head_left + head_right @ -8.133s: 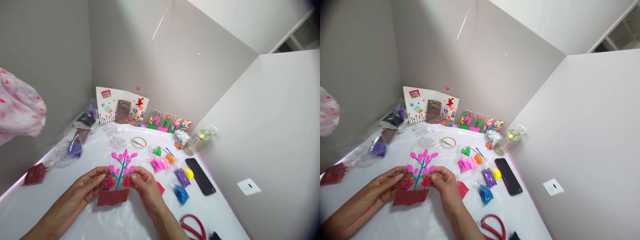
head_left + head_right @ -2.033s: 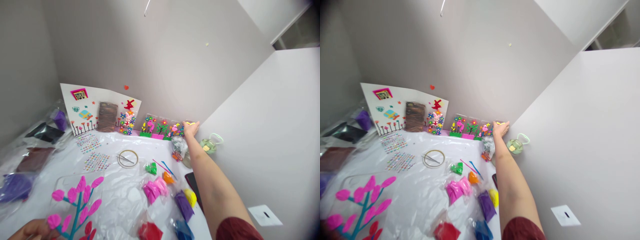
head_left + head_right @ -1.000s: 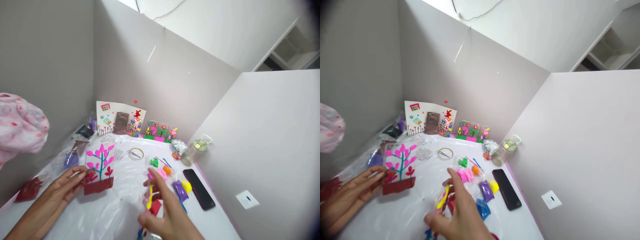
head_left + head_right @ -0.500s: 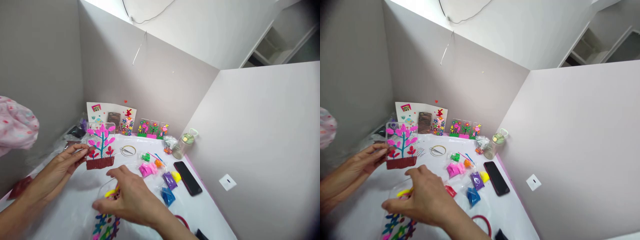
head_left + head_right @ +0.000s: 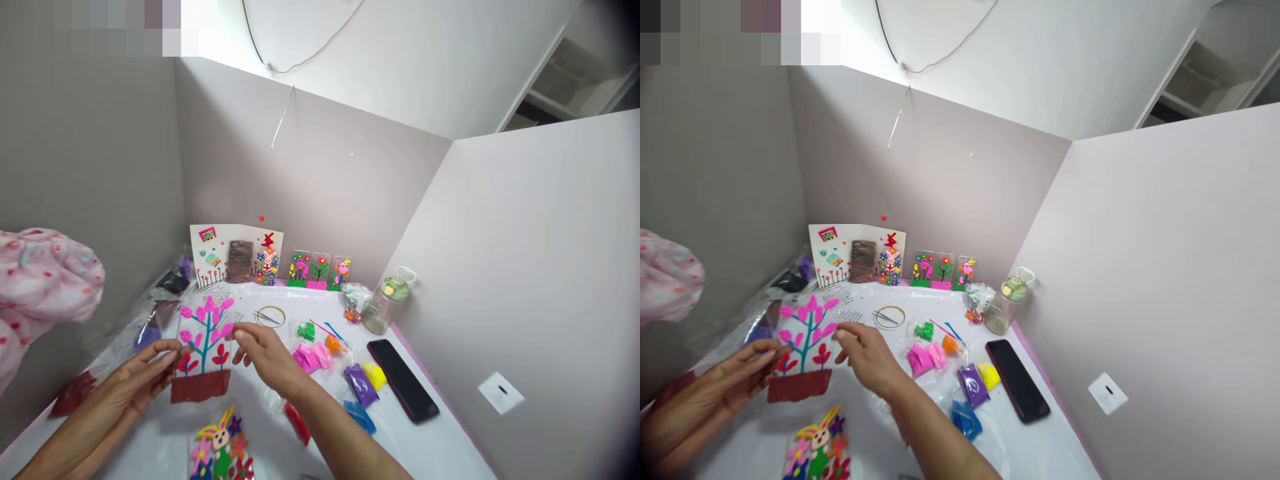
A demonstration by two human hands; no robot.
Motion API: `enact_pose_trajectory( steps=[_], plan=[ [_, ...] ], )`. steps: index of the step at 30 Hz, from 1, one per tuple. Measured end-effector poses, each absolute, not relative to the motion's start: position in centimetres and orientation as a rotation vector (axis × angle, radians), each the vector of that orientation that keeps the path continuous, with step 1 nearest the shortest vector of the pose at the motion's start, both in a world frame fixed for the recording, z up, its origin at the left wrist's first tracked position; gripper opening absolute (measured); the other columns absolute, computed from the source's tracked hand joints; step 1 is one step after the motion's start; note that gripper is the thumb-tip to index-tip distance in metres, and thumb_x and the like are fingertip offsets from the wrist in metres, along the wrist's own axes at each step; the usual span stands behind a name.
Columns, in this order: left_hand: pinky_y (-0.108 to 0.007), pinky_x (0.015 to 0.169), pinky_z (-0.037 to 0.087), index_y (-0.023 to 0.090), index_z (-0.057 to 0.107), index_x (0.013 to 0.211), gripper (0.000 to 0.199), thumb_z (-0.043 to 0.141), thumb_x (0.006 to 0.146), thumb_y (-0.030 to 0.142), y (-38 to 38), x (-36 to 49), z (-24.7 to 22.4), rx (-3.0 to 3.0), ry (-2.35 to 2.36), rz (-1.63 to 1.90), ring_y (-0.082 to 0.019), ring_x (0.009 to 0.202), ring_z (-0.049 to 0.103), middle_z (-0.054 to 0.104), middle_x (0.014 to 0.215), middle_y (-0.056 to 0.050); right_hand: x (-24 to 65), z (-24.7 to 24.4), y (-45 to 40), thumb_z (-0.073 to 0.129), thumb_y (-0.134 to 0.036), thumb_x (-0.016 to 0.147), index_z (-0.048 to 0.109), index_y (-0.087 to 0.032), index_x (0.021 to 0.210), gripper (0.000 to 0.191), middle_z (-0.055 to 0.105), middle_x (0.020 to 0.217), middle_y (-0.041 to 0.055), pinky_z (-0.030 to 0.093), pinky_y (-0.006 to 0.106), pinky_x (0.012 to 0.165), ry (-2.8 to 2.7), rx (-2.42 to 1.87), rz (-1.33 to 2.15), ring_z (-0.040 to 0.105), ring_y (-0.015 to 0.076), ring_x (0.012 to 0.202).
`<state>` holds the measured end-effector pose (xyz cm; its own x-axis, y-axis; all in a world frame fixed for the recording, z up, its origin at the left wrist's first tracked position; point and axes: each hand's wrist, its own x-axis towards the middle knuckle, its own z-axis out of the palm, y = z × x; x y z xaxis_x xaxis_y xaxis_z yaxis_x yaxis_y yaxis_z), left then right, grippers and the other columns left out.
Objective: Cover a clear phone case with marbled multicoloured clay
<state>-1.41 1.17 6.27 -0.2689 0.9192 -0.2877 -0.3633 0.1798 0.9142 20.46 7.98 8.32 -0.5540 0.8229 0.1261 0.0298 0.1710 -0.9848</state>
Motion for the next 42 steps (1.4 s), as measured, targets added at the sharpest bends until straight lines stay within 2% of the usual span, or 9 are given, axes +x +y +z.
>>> enact_pose_trajectory(
  steps=[3,9,12,17,22,29,35,39,42],
  plan=[
    [-0.019,0.067,0.057,0.025,0.076,0.084,0.041,0.096,0.050,0.038,2.1,-1.5,5.3,0.647,1.182,1.346,-0.017,0.080,0.065,0.073,0.088,0.001,19.7,7.5,8.6,0.058,-0.057,0.085,0.071,-0.017,0.079,0.043,0.065,0.074,0.0022,0.035,0.025,0.055,-1.576,-0.769,1.617,0.049,0.0103,0.056],
    [-0.014,0.074,0.052,0.024,0.074,0.093,0.021,0.081,0.078,0.037,3.9,0.2,6.4,0.875,1.062,1.278,-0.012,0.084,0.062,0.070,0.095,0.000,21.2,7.2,10.3,0.072,-0.052,0.075,0.070,-0.017,0.078,0.035,0.062,0.065,-0.0015,0.032,0.022,0.050,-1.379,-0.740,1.679,0.045,0.0080,0.051],
    [-0.017,0.077,0.052,0.023,0.074,0.096,0.019,0.078,0.082,0.036,5.8,1.3,7.2,0.928,1.005,1.216,-0.013,0.088,0.061,0.071,0.098,-0.001,22.4,7.6,11.6,0.076,-0.050,0.073,0.069,-0.017,0.077,0.034,0.061,0.062,-0.0025,0.030,0.022,0.048,-1.290,-0.747,1.684,0.042,0.0068,0.047],
    [-0.018,0.072,0.049,0.022,0.073,0.093,0.021,0.078,0.080,0.038,9.9,2.1,7.6,0.983,0.955,1.229,-0.012,0.078,0.059,0.069,0.090,0.001,23.6,8.3,14.4,0.082,-0.046,0.066,0.071,-0.016,0.081,0.035,0.064,0.065,-0.0015,0.036,0.022,0.052,-1.206,-0.737,1.684,0.048,0.0078,0.052],
    [-0.020,0.072,0.046,0.021,0.074,0.092,0.021,0.079,0.079,0.036,13.9,2.9,7.5,0.993,0.921,1.228,-0.014,0.079,0.060,0.071,0.090,-0.001,24.6,8.2,17.5,0.086,-0.038,0.060,0.074,-0.017,0.086,0.035,0.072,0.079,0.0027,0.040,0.022,0.055,-1.163,-0.801,1.637,0.053,0.0084,0.058],
    [-0.034,0.091,0.048,0.021,0.075,0.092,0.028,0.081,0.072,0.040,18.6,5.9,7.0,1.046,0.935,1.236,-0.027,0.108,0.065,0.075,0.109,-0.009,29.0,9.4,21.4,0.088,-0.035,0.059,0.075,-0.017,0.088,0.037,0.073,0.077,0.0034,0.036,0.021,0.050,-1.092,-0.895,1.391,0.052,0.0085,0.055],
    [-0.040,0.089,0.053,0.027,0.075,0.080,0.022,0.081,0.070,0.046,19.8,6.3,6.0,1.040,0.980,1.319,-0.033,0.101,0.071,0.077,0.101,-0.012,34.3,9.2,24.1,0.089,-0.035,0.057,0.075,-0.017,0.084,0.036,0.067,0.068,0.0015,0.035,0.022,0.046,-1.003,-0.902,1.199,0.049,0.0095,0.051],
    [-0.039,0.087,0.056,0.025,0.076,0.079,0.022,0.083,0.068,0.042,19.9,5.4,5.6,0.958,0.977,1.383,-0.032,0.095,0.071,0.078,0.092,-0.008,36.8,7.4,24.8,0.087,-0.039,0.056,0.074,-0.018,0.082,0.036,0.064,0.064,0.0001,0.035,0.023,0.044,-0.973,-0.990,1.074,0.048,0.0107,0.049],
    [-0.030,0.080,0.057,0.021,0.075,0.083,0.021,0.084,0.068,0.033,20.4,4.1,5.5,0.851,0.970,1.442,-0.023,0.086,0.070,0.077,0.089,-0.004,38.1,6.3,24.9,0.085,-0.042,0.058,0.073,-0.016,0.084,0.038,0.065,0.066,0.0000,0.038,0.024,0.047,-0.984,-1.076,0.989,0.051,0.0115,0.051]
  ],
)
